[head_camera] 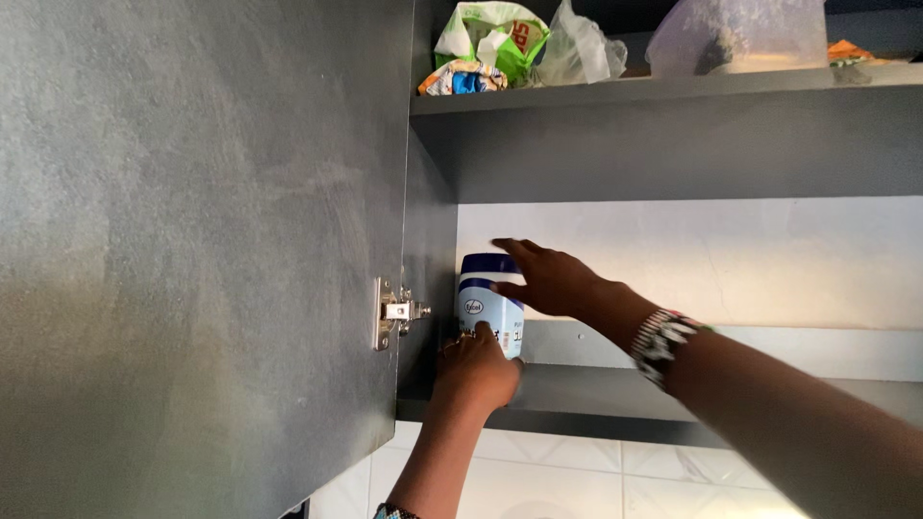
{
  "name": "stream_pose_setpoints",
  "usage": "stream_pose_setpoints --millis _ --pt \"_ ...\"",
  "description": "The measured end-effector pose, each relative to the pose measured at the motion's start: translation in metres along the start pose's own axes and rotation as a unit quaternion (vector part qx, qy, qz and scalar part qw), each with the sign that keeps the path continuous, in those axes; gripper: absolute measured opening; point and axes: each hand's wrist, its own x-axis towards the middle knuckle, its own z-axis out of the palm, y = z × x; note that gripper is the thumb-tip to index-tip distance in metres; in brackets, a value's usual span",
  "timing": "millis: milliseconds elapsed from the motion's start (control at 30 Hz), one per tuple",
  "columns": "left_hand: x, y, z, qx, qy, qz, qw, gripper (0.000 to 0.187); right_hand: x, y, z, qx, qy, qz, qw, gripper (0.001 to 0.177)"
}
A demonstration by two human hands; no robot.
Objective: The person takes spice jars and plastic containers from an upper cabinet and the counter, unscrews and removes lids from many small jars, and arranges the jars and lids in rows on the kitchen counter. They also reposition a blender jug and a green pitcher between the cabinet and the counter.
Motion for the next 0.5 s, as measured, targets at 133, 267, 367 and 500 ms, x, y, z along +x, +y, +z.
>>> stream_pose_setpoints --millis 133,267,367,500 --pt "-0.001 -0.005 0.005 0.000 0.025 0.003 1.000 0.053 0.028 0.011 0.030 0.056 0.049 -0.032 0.997 0.054" --pt "-0.001 -0.007 0.005 0.004 0.043 0.001 0.999 0.054 0.037 0.007 0.041 0.081 0.100 0.071 0.989 0.064" --pt "-0.001 -0.004 0.003 -0.044 0.047 -0.029 0.998 0.059 0.034 0.008 0.040 0.048 0.149 0.131 0.979 0.065" --pt "0.004 -0.005 -0.001 -0.078 0.060 -0.039 0.994 0.059 0.035 0.014 0.042 -0.027 0.142 0.174 0.974 0.068"
